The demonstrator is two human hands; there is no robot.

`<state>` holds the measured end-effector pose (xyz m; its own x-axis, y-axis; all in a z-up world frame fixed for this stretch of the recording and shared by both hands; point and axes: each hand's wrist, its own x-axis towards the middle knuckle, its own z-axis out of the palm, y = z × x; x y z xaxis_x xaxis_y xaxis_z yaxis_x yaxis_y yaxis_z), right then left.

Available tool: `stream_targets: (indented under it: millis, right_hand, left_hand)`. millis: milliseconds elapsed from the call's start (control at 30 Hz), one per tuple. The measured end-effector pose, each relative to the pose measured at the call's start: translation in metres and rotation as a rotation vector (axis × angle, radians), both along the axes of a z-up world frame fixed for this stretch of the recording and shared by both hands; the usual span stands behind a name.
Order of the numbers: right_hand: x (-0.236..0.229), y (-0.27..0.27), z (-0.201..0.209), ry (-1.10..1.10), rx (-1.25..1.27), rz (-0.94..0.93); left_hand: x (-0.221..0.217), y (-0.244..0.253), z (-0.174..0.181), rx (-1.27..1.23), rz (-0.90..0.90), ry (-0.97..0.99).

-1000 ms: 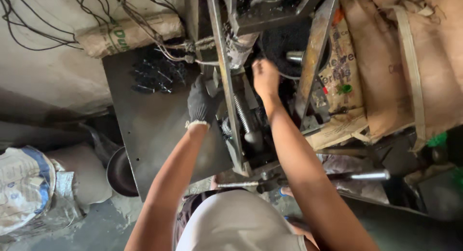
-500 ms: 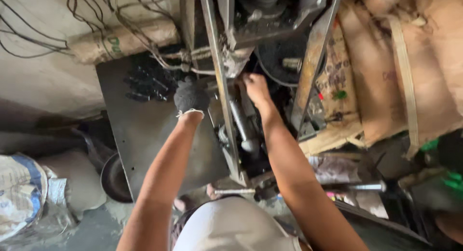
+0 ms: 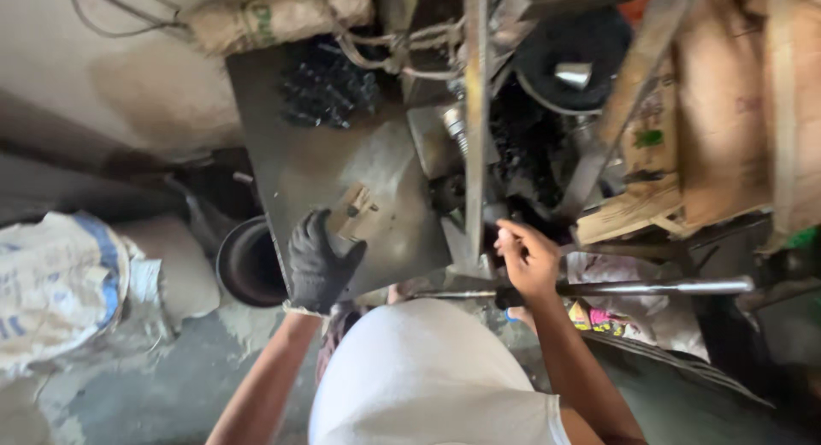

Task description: The person operates a manual press machine by turning a crank handle to process small metal parts. They repeatedly pick up parts from a tray, place them into the machine, and then remove them after processing.

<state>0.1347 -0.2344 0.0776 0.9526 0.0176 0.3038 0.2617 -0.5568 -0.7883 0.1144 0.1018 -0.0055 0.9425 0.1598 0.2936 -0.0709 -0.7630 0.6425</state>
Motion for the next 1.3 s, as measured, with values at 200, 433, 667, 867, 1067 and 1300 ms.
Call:
stream_targets:
  millis: [200, 433, 667, 867, 1067, 1300]
  right_hand:
    - [0.006, 0.009, -0.010, -0.069, -0.145, -0.203]
    - [0.006, 0.011, -0.010, -0.065, -0.185, -0.194]
    - [0.008, 0.015, -0.004, -0.061, -0.222, -0.231]
    - [0.007, 0.019, -0.002, -0.158, -0.189, -0.227]
    - [0.006, 0.013, -0.006, -0.086, -0.211, -0.253]
    - [0.005, 0.012, -0.011, -0.096, -0.195, -0.259]
  left_hand:
    - [-0.005, 0.016, -0.031, -0.055, -0.083, -0.071]
    - [0.012, 0.000, -0.019, -0.205, 0.024, 0.025]
    - [0.041, -0.006, 0.033, -1.521, -0.102, 0.267]
    - [0.038, -0.013, 0.094, -0.555, -0.390, 0.080]
    - [0.061, -0.040, 0.076, 0.370, -0.499, 0.101]
    - [0.057, -0.043, 0.047, 0.365, -0.468, 0.094]
